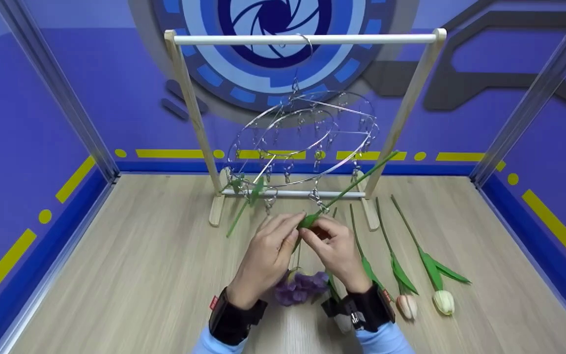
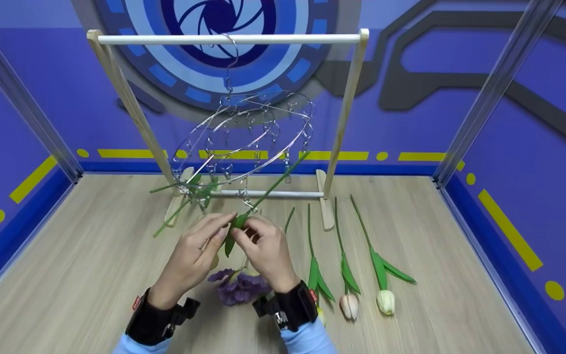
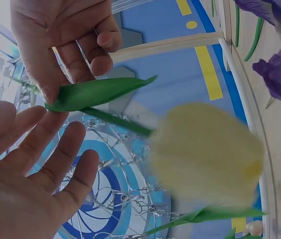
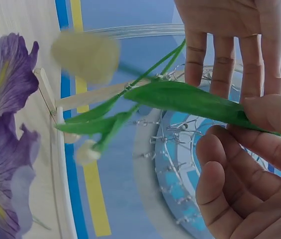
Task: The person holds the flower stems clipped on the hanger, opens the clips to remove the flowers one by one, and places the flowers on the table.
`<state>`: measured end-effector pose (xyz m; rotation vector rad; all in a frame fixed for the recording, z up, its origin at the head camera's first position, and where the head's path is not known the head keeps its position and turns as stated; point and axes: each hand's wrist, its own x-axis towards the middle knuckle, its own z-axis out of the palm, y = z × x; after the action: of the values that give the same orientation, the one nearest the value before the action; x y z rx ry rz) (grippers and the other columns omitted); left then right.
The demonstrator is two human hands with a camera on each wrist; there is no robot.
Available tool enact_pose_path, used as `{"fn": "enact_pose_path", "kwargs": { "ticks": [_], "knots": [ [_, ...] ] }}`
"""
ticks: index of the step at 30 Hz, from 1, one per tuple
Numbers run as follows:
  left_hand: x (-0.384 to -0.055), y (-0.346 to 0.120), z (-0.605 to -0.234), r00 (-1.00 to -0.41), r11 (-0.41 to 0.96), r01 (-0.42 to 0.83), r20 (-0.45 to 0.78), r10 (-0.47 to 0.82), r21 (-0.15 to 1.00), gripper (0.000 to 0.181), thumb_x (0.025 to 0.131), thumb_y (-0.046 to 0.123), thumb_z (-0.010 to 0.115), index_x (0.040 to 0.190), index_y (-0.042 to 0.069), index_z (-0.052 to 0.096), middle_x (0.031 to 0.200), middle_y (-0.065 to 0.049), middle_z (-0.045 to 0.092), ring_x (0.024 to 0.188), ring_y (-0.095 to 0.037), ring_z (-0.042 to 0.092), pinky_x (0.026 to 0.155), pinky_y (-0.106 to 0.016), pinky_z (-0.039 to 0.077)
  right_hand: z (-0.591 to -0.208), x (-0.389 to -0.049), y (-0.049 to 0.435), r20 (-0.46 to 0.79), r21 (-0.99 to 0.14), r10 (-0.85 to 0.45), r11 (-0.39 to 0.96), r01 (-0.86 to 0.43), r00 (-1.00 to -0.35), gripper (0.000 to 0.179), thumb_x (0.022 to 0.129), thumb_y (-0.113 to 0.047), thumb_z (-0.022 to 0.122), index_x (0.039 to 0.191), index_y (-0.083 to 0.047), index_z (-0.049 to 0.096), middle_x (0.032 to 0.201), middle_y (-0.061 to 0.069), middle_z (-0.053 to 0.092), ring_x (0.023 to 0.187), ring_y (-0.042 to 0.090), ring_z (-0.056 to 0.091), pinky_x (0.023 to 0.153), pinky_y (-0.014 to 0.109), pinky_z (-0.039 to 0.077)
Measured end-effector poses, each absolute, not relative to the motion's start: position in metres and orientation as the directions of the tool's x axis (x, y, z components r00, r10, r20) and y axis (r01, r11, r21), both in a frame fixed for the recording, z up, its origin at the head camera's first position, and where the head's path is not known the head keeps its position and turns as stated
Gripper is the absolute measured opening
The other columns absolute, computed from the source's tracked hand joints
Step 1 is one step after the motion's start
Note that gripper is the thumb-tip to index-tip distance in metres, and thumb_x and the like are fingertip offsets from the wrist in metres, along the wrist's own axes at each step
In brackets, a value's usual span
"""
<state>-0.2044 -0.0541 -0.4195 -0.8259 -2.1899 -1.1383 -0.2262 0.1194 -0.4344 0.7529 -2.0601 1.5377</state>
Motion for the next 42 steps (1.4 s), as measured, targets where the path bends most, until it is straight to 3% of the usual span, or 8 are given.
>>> {"fn": "enact_pose_path", "kwargs": {
  "ticks": [9,25,42],
  "knots": [
    [-0.205,-0.053,-0.419,-0.691,0.466,0.702,0.675,0.260,0.539,0.032,0.105,0.010,0.056,0.134,0.000,0.065,0.125,-0.009,0.068,0.119,-0.023,0.061,0.105,-0.042,0.048,-0.432,-0.224,0.126,0.608,-0.742,-0.177,0.219,-0.633,-0.774,0.013,0.095,0.002,0.069,0.088,-0.007,0.073,0.081,0.004,0.068,0.070,0.009,0.060,0.062,0.023,0.050],
    [-0.203,-0.061,-0.410,-0.708,0.405,0.686,0.683,0.180,0.604,0.032,0.105,0.011,0.057,0.135,0.000,0.063,0.126,-0.010,0.067,0.116,-0.024,0.063,0.096,-0.041,0.053,-0.425,-0.216,0.123,0.577,-0.736,-0.308,0.205,-0.645,-0.757,0.014,0.099,0.000,0.065,0.087,-0.007,0.068,0.078,0.004,0.065,0.067,0.006,0.055,0.059,0.024,0.047],
    [-0.205,-0.059,-0.405,-0.788,0.282,0.614,0.595,0.159,0.737,0.039,0.109,0.014,0.052,0.145,0.001,0.055,0.127,-0.010,0.065,0.113,-0.023,0.062,0.095,-0.039,0.052,-0.425,-0.215,0.123,0.557,-0.714,-0.422,0.198,-0.672,-0.715,0.016,0.099,-0.002,0.064,0.086,-0.010,0.066,0.076,0.003,0.063,0.066,0.004,0.050,0.058,0.021,0.043]
  ]
}}
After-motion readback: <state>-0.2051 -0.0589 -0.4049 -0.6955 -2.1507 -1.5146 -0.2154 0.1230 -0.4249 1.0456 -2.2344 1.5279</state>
